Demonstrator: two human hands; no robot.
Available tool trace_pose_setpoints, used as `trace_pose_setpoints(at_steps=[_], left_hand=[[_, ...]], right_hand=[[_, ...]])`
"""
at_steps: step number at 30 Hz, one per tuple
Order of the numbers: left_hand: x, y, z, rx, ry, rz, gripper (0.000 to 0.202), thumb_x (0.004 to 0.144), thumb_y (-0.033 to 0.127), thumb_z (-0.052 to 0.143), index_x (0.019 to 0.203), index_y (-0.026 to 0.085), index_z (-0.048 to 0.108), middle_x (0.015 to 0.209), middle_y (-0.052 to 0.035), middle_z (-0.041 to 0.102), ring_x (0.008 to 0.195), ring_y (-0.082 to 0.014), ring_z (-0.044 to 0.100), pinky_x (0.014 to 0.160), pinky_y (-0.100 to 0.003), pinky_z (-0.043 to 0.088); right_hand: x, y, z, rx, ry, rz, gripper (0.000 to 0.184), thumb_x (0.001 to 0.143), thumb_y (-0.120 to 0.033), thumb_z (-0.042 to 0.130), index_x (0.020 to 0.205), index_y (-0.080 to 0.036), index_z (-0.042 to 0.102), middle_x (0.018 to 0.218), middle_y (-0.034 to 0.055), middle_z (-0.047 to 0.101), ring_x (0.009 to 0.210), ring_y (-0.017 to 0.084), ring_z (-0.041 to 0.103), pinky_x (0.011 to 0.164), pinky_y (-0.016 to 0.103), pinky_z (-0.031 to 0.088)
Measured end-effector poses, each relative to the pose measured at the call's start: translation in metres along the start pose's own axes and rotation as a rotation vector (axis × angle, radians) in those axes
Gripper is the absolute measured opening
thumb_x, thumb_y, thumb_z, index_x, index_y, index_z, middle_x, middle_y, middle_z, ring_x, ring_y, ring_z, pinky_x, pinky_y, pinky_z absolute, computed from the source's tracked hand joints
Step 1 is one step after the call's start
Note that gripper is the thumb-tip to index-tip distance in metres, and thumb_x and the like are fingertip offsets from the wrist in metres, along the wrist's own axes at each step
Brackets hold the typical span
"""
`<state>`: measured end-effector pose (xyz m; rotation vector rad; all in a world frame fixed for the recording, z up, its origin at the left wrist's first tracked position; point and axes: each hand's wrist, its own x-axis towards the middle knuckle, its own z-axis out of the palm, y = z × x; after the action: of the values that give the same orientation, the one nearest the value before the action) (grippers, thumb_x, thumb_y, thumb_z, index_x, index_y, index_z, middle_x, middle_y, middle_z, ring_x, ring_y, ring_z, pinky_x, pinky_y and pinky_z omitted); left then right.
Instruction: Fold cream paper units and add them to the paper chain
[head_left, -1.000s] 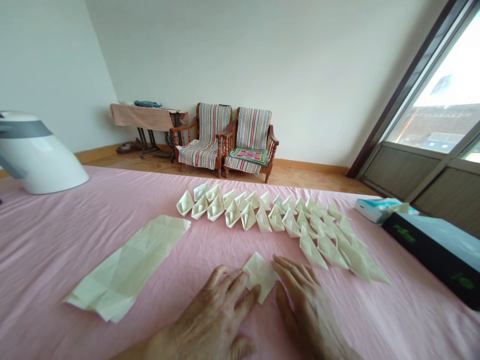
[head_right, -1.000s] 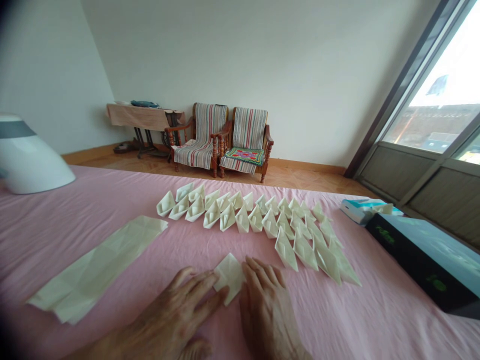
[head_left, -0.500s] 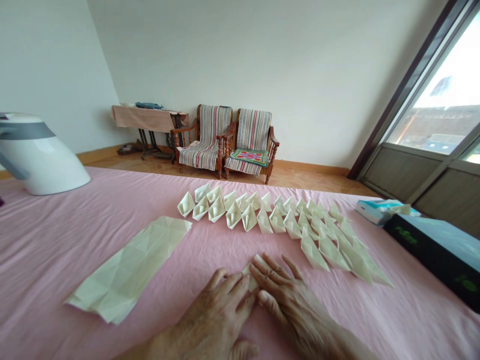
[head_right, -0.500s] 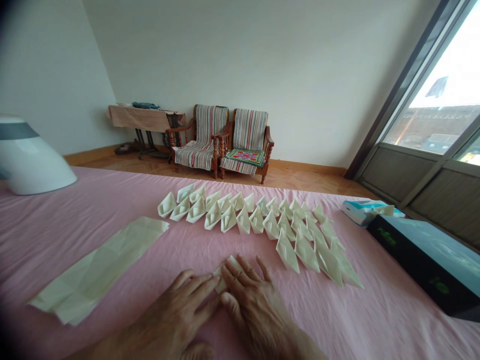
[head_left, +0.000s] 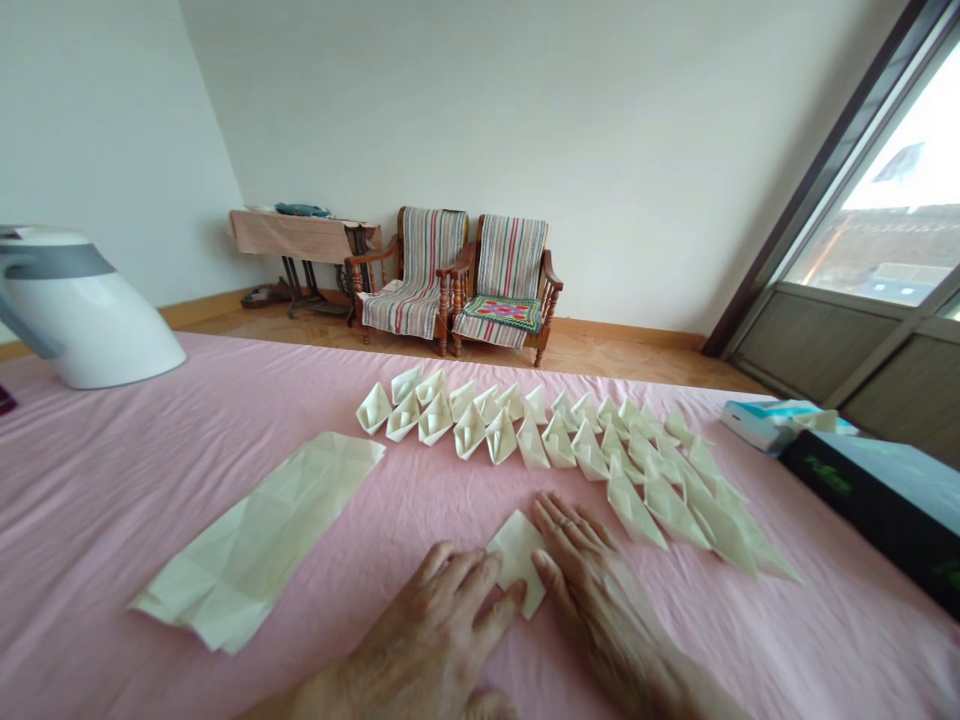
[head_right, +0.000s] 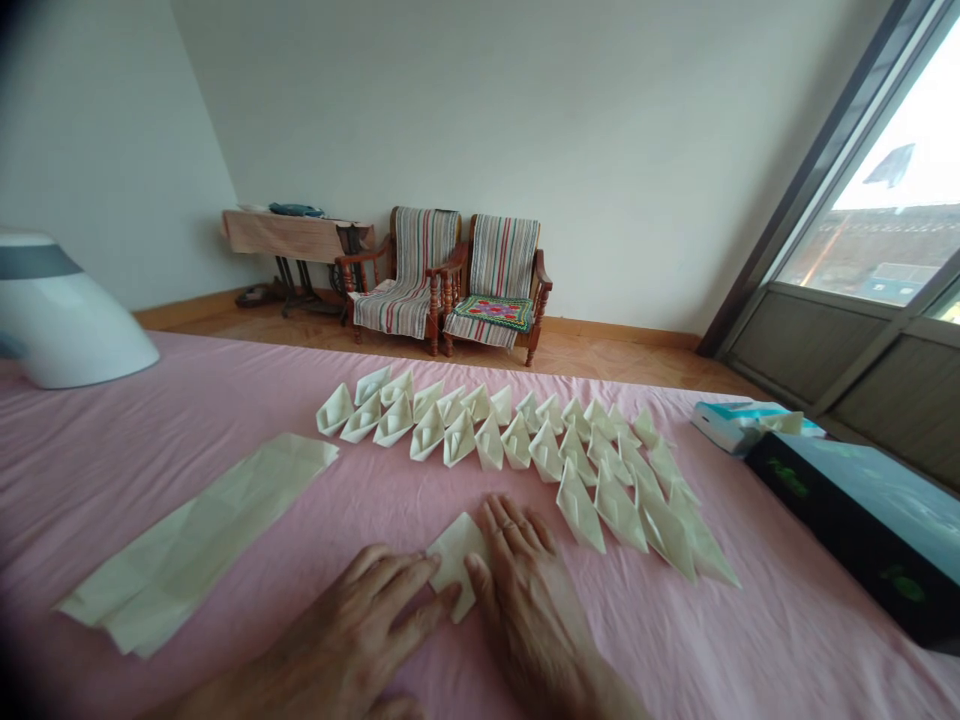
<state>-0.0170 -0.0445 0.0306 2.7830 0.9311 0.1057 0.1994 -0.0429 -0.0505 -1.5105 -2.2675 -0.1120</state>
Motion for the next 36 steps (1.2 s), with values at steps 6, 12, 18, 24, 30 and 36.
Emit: trace_pose_setpoints(at_steps=[6, 12, 18, 24, 30, 36], left_hand=[[-0.007, -0.014, 0.015, -0.001, 0.039, 0.042, 0.063, 0.084, 0.042, 0.067, 0.140, 0.026, 0.044, 0.149, -0.0111, 0.039, 0.132, -0.0340, 0.041, 0.107, -0.051, 0.035], [-0.013, -0.014, 0.013, -0.033, 0.085, 0.036, 0.059, 0.091, 0.041, 0.057, 0.145, 0.029, 0.036, 0.151, -0.0068, 0.037, 0.136, -0.0318, 0.036, 0.109, -0.052, 0.032], [-0.005, -0.011, 0.013, -0.030, -0.063, -0.035, 0.072, 0.083, 0.038, 0.069, 0.146, 0.027, 0.036, 0.151, -0.0136, 0.036, 0.138, -0.0385, 0.031, 0.107, -0.062, 0.029], [-0.002, -0.015, 0.017, -0.026, 0.038, -0.013, 0.076, 0.075, 0.040, 0.076, 0.141, 0.021, 0.043, 0.145, -0.0144, 0.046, 0.133, -0.0366, 0.038, 0.109, -0.059, 0.028], [0.009, -0.022, 0.021, -0.117, 0.228, -0.045, 0.036, 0.082, 0.030, 0.073, 0.113, 0.019, 0.059, 0.118, -0.0072, 0.062, 0.111, -0.0271, 0.053, 0.098, -0.045, 0.044], [0.019, -0.024, 0.028, -0.125, 0.310, 0.032, 0.011, 0.092, 0.012, 0.056, 0.101, 0.018, 0.058, 0.107, -0.0046, 0.061, 0.099, -0.0222, 0.054, 0.092, -0.039, 0.047]], right_hand=[[-0.005, -0.008, -0.013, -0.059, -0.066, -0.205, 0.045, 0.100, -0.033, 0.040, 0.141, -0.015, 0.043, 0.145, 0.0106, 0.043, 0.136, 0.026, 0.038, 0.106, 0.050, 0.040], [0.000, -0.014, -0.024, -0.137, -0.062, -0.265, 0.043, 0.098, -0.027, 0.041, 0.137, -0.009, 0.046, 0.139, 0.0134, 0.050, 0.129, 0.026, 0.047, 0.101, 0.046, 0.046], [-0.011, -0.014, -0.018, -0.131, 0.123, -0.237, 0.044, 0.085, -0.026, 0.055, 0.123, -0.004, 0.057, 0.122, 0.0198, 0.063, 0.111, 0.031, 0.062, 0.091, 0.043, 0.054], [-0.015, -0.014, -0.025, -0.064, 0.143, -0.185, 0.042, 0.078, -0.027, 0.060, 0.118, -0.015, 0.060, 0.116, 0.0133, 0.068, 0.105, 0.030, 0.065, 0.089, 0.043, 0.052], [-0.010, -0.012, -0.026, 0.045, 0.160, -0.170, 0.052, 0.074, -0.025, 0.059, 0.123, -0.009, 0.053, 0.122, 0.0177, 0.063, 0.112, 0.031, 0.059, 0.091, 0.047, 0.048], [-0.004, -0.017, -0.027, 0.158, 0.145, -0.125, 0.036, 0.082, -0.018, 0.054, 0.118, -0.014, 0.055, 0.114, 0.0122, 0.066, 0.102, 0.024, 0.061, 0.086, 0.039, 0.049]])
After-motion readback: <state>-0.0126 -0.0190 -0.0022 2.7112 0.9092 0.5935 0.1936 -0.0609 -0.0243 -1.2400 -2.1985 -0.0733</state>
